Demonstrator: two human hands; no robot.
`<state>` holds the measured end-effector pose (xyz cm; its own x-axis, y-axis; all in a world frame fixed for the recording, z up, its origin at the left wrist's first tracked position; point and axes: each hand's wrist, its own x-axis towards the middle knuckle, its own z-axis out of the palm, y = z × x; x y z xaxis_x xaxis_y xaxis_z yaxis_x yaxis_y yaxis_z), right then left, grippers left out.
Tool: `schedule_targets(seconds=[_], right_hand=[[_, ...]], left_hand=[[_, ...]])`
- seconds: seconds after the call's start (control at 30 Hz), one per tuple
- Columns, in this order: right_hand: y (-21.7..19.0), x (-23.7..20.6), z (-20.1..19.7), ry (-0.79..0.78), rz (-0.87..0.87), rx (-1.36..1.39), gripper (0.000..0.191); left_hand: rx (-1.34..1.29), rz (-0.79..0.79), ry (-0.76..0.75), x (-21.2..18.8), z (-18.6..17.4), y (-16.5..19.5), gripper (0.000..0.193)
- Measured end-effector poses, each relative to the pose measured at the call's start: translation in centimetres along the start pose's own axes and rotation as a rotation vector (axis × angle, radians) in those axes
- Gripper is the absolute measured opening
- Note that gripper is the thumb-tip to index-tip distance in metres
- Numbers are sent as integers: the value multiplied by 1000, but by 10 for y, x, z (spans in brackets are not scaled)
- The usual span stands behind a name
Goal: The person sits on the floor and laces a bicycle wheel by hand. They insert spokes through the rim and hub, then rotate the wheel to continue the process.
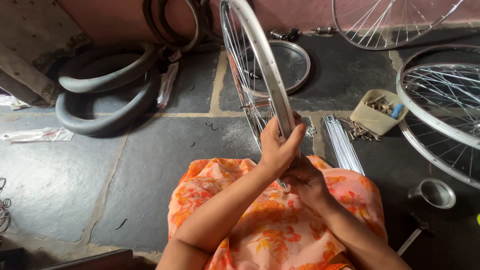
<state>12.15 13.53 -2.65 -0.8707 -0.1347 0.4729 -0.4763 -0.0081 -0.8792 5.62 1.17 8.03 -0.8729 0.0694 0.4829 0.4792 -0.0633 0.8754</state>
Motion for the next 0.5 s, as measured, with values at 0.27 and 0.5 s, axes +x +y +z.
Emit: schedule_targets(seconds=[0.27,0.5], right_hand=[[-19,-33,-5,23,71,49,10],[-21,-30,-14,-128,51,113,8]], left_hand=[[-300,-119,-471,7,-69,-49,24],[-324,345,-555,38,-46,-77,18]])
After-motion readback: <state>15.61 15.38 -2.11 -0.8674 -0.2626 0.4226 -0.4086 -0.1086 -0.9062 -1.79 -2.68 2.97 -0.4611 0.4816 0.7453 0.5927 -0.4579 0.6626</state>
